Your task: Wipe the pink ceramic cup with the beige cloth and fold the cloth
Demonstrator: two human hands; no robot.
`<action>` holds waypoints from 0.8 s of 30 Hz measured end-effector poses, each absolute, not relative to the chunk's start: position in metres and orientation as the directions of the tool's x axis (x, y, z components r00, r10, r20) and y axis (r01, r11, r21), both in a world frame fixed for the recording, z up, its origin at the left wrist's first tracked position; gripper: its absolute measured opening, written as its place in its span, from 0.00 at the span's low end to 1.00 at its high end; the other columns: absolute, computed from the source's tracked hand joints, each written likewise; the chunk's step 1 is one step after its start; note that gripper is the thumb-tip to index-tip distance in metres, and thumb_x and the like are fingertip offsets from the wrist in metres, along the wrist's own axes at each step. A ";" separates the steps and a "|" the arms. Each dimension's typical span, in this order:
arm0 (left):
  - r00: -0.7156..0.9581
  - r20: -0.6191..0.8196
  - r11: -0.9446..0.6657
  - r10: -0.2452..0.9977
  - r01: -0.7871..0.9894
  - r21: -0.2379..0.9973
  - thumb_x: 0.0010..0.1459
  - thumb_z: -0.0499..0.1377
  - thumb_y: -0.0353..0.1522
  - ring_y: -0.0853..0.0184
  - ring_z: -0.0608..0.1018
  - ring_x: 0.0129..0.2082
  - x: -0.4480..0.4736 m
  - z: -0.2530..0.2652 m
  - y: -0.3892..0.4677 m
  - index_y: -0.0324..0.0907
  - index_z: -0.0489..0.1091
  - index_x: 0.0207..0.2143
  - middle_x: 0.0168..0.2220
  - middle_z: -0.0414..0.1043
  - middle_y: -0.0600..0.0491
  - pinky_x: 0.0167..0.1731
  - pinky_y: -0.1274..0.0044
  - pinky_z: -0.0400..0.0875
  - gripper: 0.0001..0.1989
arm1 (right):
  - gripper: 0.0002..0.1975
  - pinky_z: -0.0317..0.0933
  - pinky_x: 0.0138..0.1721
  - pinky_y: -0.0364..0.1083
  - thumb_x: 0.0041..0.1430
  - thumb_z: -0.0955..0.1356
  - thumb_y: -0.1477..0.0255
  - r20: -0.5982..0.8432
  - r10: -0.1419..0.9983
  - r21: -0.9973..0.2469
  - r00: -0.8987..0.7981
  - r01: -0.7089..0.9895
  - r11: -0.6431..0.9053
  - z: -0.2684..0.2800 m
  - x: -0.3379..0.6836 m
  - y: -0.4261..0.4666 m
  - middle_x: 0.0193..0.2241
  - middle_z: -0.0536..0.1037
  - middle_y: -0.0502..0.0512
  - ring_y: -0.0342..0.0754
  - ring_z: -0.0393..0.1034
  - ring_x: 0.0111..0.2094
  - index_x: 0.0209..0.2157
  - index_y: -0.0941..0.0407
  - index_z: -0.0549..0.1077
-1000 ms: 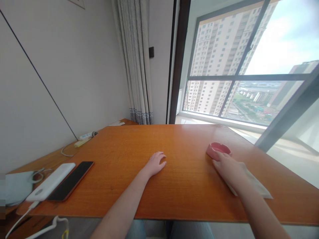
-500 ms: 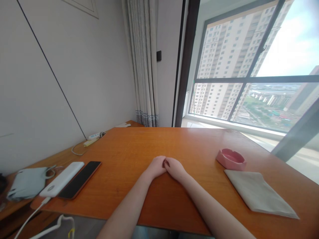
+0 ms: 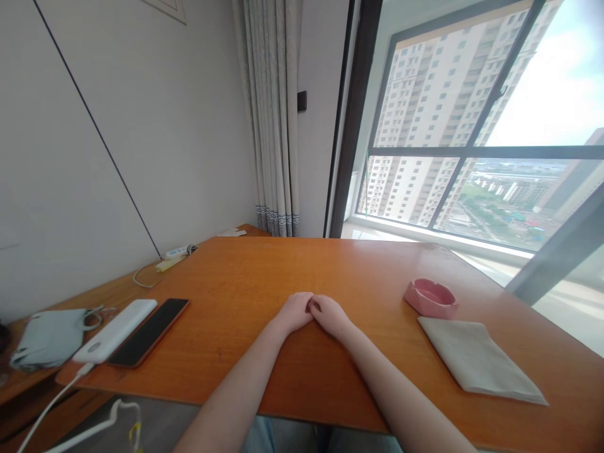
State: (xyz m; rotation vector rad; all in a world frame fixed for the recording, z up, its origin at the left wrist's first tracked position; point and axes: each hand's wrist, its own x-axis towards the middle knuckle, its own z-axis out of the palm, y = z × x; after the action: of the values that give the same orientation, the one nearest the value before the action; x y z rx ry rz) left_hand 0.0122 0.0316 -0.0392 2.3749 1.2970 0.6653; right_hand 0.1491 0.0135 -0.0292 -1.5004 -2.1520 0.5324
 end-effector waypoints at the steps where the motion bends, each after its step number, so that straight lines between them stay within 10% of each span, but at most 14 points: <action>1: 0.469 0.232 -0.517 0.852 0.685 0.513 0.49 0.54 0.28 0.62 0.74 0.37 0.012 -0.039 0.031 0.42 0.68 0.31 0.35 0.74 0.50 0.37 0.75 0.64 0.05 | 0.12 0.56 0.37 0.42 0.59 0.59 0.74 0.149 0.942 -0.555 -0.300 0.763 0.331 -0.029 0.149 0.014 0.33 0.78 0.57 0.47 0.70 0.35 0.30 0.57 0.73; 24: 0.472 0.184 -0.494 0.862 0.703 0.512 0.49 0.55 0.28 0.64 0.73 0.35 0.013 -0.030 0.027 0.41 0.67 0.30 0.34 0.73 0.50 0.36 0.76 0.63 0.04 | 0.12 0.57 0.37 0.42 0.59 0.60 0.74 0.128 0.948 -0.534 -0.292 0.785 0.314 -0.024 0.150 0.011 0.34 0.78 0.56 0.47 0.70 0.36 0.31 0.57 0.74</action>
State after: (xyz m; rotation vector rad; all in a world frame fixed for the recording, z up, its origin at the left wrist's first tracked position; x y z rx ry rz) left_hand 0.0133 0.0270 -0.0303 2.3582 1.3154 0.6023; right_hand 0.1497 0.0109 -0.0236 -1.5365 -2.1662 0.5228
